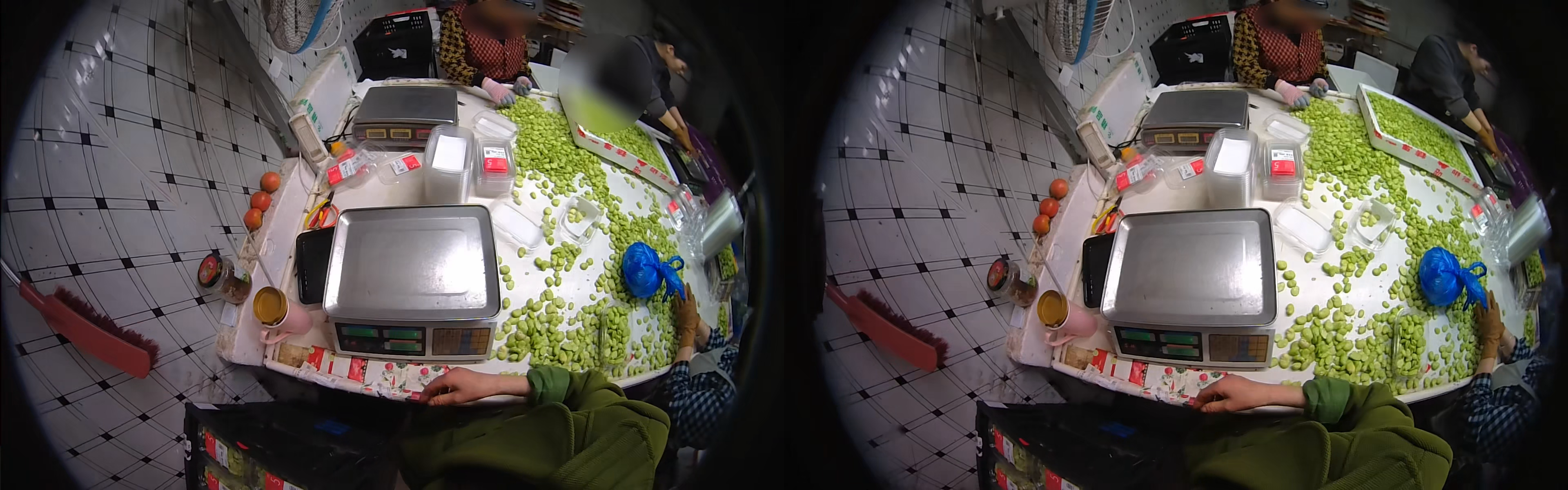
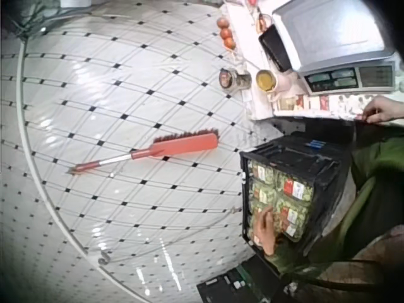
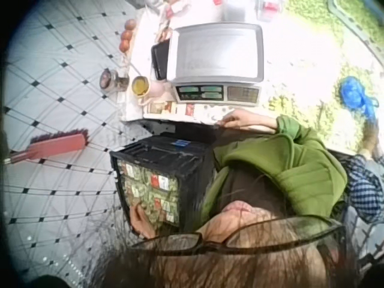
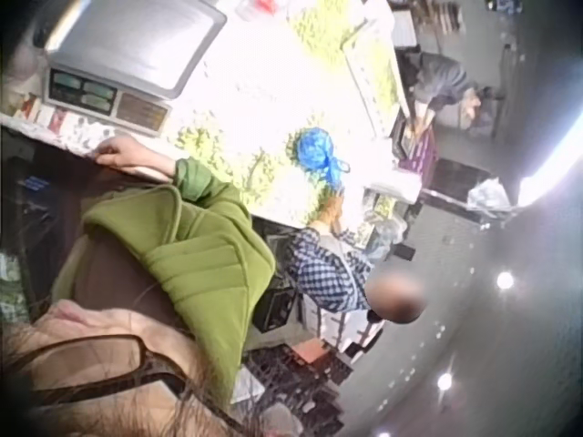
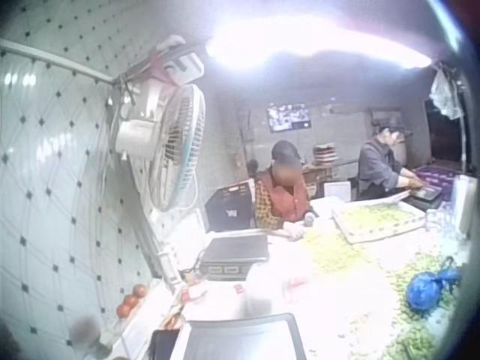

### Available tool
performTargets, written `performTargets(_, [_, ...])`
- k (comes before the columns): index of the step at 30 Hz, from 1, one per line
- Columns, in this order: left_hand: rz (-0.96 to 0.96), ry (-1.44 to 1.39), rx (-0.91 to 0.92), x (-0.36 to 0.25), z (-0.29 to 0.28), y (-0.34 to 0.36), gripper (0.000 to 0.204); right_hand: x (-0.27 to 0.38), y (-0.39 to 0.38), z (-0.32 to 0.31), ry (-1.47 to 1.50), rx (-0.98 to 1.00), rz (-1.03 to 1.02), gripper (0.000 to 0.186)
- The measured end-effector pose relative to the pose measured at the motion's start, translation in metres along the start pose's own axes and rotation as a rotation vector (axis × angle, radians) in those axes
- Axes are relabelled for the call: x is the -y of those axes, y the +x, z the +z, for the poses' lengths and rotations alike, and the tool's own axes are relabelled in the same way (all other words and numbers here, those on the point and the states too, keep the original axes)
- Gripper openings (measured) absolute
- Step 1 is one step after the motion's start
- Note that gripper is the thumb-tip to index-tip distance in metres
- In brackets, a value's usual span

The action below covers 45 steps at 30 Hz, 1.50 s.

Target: The person scoops loose edamame from a large table pile into clear plastic containers, weighs each container on a digital scale, seals them with lids, and stacks the finished packages in a black crate. The process repeats continuously with coworkers sorting edamame in the background.

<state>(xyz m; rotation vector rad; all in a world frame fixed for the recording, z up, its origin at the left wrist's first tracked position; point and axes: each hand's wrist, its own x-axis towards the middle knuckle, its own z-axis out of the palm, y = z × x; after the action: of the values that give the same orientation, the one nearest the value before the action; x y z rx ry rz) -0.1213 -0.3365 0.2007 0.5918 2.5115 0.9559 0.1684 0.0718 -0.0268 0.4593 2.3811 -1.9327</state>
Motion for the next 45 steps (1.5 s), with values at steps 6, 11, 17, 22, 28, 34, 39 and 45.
performTargets(6, [0.475, -0.009, 0.211, -0.179, 0.123, 0.15, 0.019, 0.002, -0.034, -0.02, -0.092, -0.138, -0.019, 0.033])
performTargets(11, [0.727, 0.057, 0.265, -0.214, 0.273, 0.302, 0.031, 0.003, -0.079, -0.037, -0.061, -0.292, 0.112, 0.028])
performTargets(17, [0.579, 0.485, 0.006, -0.192, 0.38, 0.404, 0.043, -0.003, -0.128, -0.056, 0.203, -0.459, 0.315, 0.029])
performTargets(22, [0.44, 0.658, -0.048, -0.168, 0.428, 0.439, 0.041, 0.013, -0.132, -0.101, 0.26, -0.531, 0.327, 0.028])
performTargets(28, [0.392, 0.761, -0.08, -0.171, 0.437, 0.45, 0.039, 0.006, -0.119, -0.146, 0.205, -0.689, 0.219, 0.027])
performTargets(34, [0.335, 0.795, -0.13, -0.167, 0.445, 0.462, 0.032, 0.006, -0.087, -0.21, 0.124, -0.844, 0.208, 0.021])
performTargets(39, [0.353, 0.739, -0.093, -0.178, 0.44, 0.44, 0.026, -0.002, -0.041, -0.269, -0.015, -0.959, 0.078, 0.02])
performTargets(45, [0.358, 0.659, -0.113, -0.164, 0.443, 0.437, 0.039, 0.009, 0.017, -0.318, -0.539, -1.106, -0.063, 0.037])
